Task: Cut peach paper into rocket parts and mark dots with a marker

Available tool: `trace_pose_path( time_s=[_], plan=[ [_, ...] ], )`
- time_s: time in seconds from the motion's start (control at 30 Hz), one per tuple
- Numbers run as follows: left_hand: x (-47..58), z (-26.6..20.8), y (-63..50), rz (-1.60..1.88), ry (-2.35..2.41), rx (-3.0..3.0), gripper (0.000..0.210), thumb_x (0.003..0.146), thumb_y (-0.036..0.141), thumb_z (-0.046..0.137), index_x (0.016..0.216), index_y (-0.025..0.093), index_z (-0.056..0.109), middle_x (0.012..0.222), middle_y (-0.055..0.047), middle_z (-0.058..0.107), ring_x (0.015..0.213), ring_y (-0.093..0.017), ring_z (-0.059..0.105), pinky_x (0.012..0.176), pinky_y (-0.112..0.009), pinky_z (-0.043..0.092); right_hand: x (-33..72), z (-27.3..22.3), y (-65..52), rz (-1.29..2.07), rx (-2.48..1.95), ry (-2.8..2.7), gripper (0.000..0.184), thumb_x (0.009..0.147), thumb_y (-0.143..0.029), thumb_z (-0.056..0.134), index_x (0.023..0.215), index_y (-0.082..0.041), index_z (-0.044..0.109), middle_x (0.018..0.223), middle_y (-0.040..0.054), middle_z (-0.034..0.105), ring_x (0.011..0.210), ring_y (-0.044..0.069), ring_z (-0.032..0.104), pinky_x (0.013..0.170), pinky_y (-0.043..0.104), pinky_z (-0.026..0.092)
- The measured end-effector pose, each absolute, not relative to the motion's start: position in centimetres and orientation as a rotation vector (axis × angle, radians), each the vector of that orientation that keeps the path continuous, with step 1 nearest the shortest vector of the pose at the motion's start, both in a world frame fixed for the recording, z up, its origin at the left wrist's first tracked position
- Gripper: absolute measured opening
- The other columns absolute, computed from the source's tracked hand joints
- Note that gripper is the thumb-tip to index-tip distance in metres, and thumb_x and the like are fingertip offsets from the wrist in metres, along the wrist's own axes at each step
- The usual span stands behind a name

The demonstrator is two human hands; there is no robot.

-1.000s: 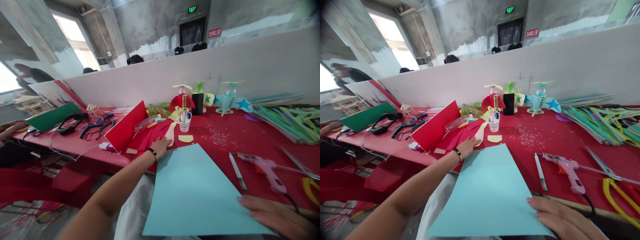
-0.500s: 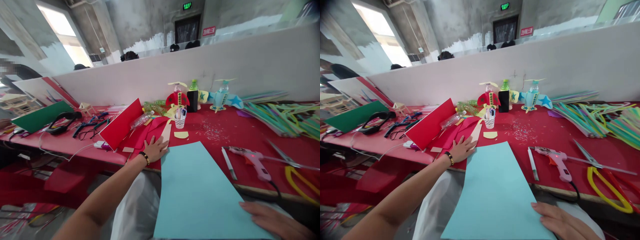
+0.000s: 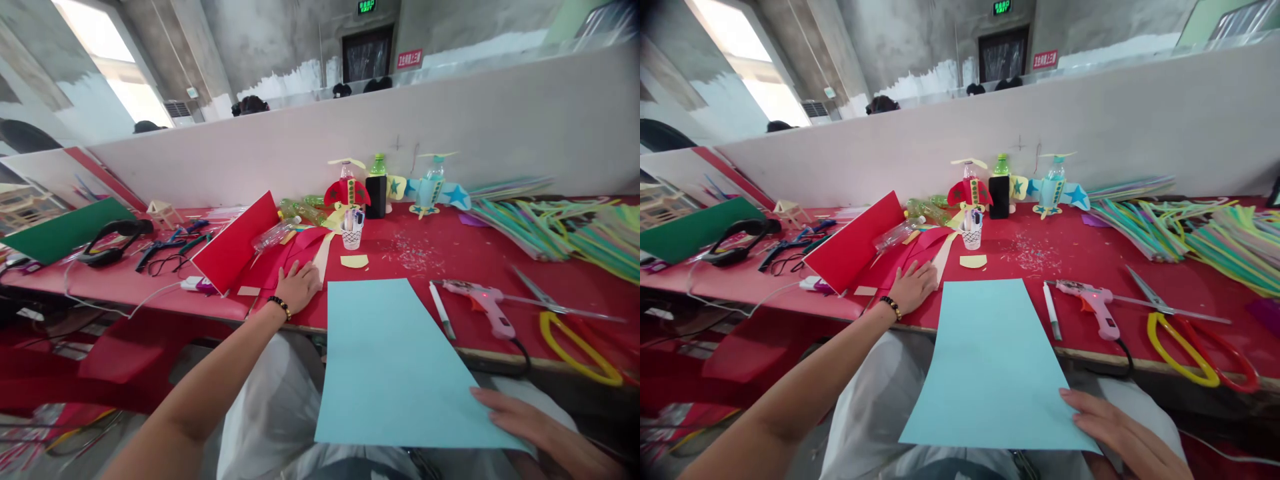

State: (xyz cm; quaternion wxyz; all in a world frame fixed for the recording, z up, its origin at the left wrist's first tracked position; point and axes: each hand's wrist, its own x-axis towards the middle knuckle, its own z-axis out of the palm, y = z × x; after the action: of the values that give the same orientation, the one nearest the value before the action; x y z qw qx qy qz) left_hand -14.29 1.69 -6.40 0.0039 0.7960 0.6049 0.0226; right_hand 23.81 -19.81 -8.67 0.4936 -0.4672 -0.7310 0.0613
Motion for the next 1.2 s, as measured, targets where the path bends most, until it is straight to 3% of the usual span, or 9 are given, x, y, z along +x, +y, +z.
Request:
trace_pose_path(
  time_s=[0.1, 0.23, 0.5, 0.67, 0.77, 0.87, 1.0, 1.07, 1.2],
  plan=[
    [-14.5, -6.4, 1.3, 0.074, 1.879, 2.524, 0.055, 0.096, 0.052, 0.023, 0.147, 0.034, 0.03, 0.158, -0.001, 0.022, 0.145, -0.032, 0.011, 0.11, -0.067, 0.009, 23.7, -9.2, -19.8, 0.159, -1.081, -1.929, 0.039, 0.072, -0.019, 0.063, 0.107, -0.037, 0.066, 0.102, 0.0069, 0.075, 0.085, 0.032, 0.073, 0.068, 0.036, 0.065],
    [-14.6, -6.5, 1.3, 0.014, 1.811, 2.537, 0.052, 0.095, 0.055, 0.025, 0.145, 0.041, 0.032, 0.155, 0.002, 0.029, 0.144, -0.031, 0.019, 0.109, -0.067, 0.015, 22.3, -8.7, -19.9, 0.134, -1.141, -1.887, 0.022, 0.077, -0.017, 0.061, 0.096, -0.026, 0.067, 0.1, 0.0061, 0.076, 0.088, 0.024, 0.073, 0.074, 0.029, 0.062],
    [-13.6, -5.8, -1.1, 0.153, 1.77, 2.579, 0.054, 0.096, 0.047, 0.034, 0.148, 0.037, 0.025, 0.159, 0.0, 0.018, 0.146, -0.032, 0.011, 0.109, -0.066, 0.019, 21.1, -9.7, -19.2, 0.223, -1.133, -1.801, 0.021, 0.077, -0.011, 0.057, 0.091, -0.024, 0.066, 0.1, 0.0056, 0.076, 0.091, 0.022, 0.072, 0.078, 0.029, 0.06],
    [-13.6, -5.4, -6.6, 0.3, 1.348, 2.706, 0.068, 0.084, 0.004, 0.036, 0.147, 0.028, 0.031, 0.154, 0.0, 0.033, 0.145, -0.017, 0.02, 0.117, -0.042, 0.025, 21.2, -9.9, -18.8, 0.239, -1.156, -1.77, 0.02, 0.077, -0.01, 0.058, 0.089, -0.024, 0.065, 0.098, 0.0064, 0.076, 0.089, 0.022, 0.073, 0.076, 0.031, 0.061],
    [-13.9, -6.0, -8.7, 0.223, 1.173, 2.776, 0.083, 0.069, -0.004, 0.04, 0.144, 0.031, 0.037, 0.154, 0.001, 0.033, 0.143, -0.018, 0.026, 0.116, -0.043, 0.027, 21.4, -9.3, -18.9, 0.299, -1.144, -1.826, 0.023, 0.077, -0.009, 0.055, 0.091, -0.024, 0.065, 0.1, 0.0071, 0.075, 0.089, 0.023, 0.073, 0.074, 0.031, 0.061],
    [-13.6, -7.3, -9.3, 0.202, 1.13, 2.835, 0.071, 0.074, -0.001, 0.043, 0.135, 0.035, 0.05, 0.151, 0.001, 0.037, 0.14, -0.02, 0.033, 0.116, -0.048, 0.027, 22.3, -8.3, -18.4, 0.326, -1.19, -1.881, 0.019, 0.082, -0.012, 0.054, 0.091, -0.024, 0.067, 0.102, 0.0069, 0.074, 0.092, 0.022, 0.071, 0.077, 0.032, 0.059],
    [-13.0, -9.3, -9.0, 0.356, 1.23, 2.874, 0.061, 0.081, 0.001, 0.041, 0.131, 0.034, 0.056, 0.144, -0.001, 0.048, 0.135, -0.021, 0.041, 0.115, -0.05, 0.028, 25.4, -6.9, -15.6, -0.046, -1.549, -1.716, 0.018, 0.088, -0.026, 0.053, 0.099, -0.02, 0.065, 0.095, 0.0089, 0.073, 0.084, 0.022, 0.069, 0.076, 0.033, 0.055],
    [-12.9, -10.0, -8.9, 0.414, 1.24, 2.899, 0.062, 0.082, 0.001, 0.039, 0.133, 0.032, 0.053, 0.142, -0.002, 0.051, 0.133, -0.021, 0.043, 0.114, -0.05, 0.028, 27.3, -6.6, -13.4, -0.246, -1.967, -1.687, 0.03, 0.088, -0.038, 0.053, 0.108, -0.018, 0.062, 0.105, 0.0123, 0.069, 0.098, 0.027, 0.064, 0.087, 0.039, 0.05],
    [-13.3, -11.1, -8.9, 0.554, 1.254, 2.905, 0.057, 0.087, 0.005, 0.036, 0.134, 0.033, 0.053, 0.139, 0.0, 0.054, 0.129, -0.021, 0.047, 0.113, -0.048, 0.03, 29.4, -6.8, -9.5, -0.214, -2.233, -1.662, 0.041, 0.084, -0.043, 0.055, 0.111, -0.013, 0.061, 0.097, 0.0166, 0.07, 0.092, 0.034, 0.065, 0.074, 0.041, 0.048]
  ],
)
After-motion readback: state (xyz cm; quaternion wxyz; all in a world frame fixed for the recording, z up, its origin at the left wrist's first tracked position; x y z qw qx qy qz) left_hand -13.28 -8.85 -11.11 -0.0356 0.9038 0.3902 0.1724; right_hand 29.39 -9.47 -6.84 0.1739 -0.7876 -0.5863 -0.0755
